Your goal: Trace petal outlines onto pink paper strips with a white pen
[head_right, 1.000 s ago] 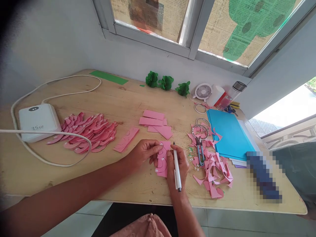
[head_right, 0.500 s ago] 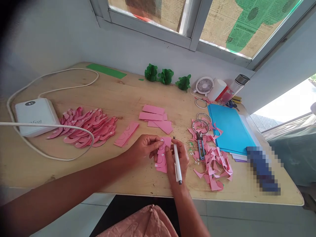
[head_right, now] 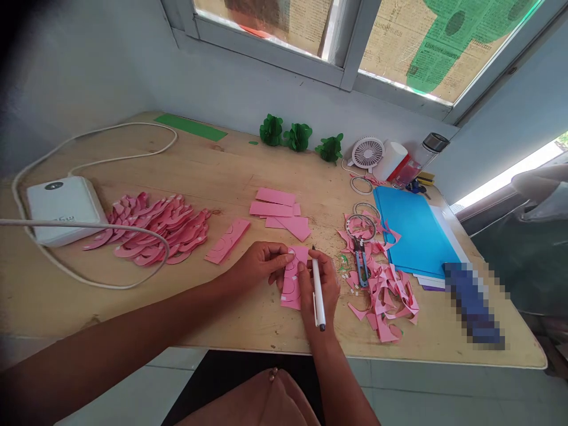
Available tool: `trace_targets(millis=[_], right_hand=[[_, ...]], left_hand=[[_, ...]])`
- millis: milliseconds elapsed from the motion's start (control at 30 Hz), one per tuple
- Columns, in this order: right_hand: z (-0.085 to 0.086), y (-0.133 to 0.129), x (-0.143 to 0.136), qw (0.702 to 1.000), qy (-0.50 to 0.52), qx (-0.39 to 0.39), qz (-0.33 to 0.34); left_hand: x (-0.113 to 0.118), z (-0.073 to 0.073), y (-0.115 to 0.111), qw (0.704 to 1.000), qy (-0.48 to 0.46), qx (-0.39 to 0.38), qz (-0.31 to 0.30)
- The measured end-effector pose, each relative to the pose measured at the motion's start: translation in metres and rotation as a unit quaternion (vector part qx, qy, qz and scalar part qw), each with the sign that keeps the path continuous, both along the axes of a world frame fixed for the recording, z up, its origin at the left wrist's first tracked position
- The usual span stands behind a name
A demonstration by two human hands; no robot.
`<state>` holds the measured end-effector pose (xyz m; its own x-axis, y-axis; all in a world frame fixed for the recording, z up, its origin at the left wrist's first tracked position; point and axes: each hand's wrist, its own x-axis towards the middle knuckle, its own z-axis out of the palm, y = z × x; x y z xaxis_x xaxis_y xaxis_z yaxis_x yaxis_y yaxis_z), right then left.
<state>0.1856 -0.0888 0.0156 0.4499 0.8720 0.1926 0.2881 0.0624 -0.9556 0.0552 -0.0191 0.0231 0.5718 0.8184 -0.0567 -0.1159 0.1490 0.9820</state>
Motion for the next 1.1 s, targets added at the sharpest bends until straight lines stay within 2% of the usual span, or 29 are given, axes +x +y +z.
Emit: trace_targets(millis=[367, 767, 1100], right_hand=[[-0.0023, 0.0003, -0.0014, 0.999, 0.033, 0.014, 0.006], [-0.0084, 0.0022, 0.0003, 0.999, 0.044, 0.015, 0.0], [-0.0083, 0.0015, -0.0002, 0.999, 0.043, 0.01, -0.004]], left_hand=[[-0.0022, 0.0074, -0.0005, 1.0, 0.005, -0.021, -0.006], [-0.0003, 0.0009, 0.0012, 1.0, -0.005, -0.007, -0.004], [-0.0019, 0.0062, 0.0005, 1.0, 0.007, -0.009, -0.001]])
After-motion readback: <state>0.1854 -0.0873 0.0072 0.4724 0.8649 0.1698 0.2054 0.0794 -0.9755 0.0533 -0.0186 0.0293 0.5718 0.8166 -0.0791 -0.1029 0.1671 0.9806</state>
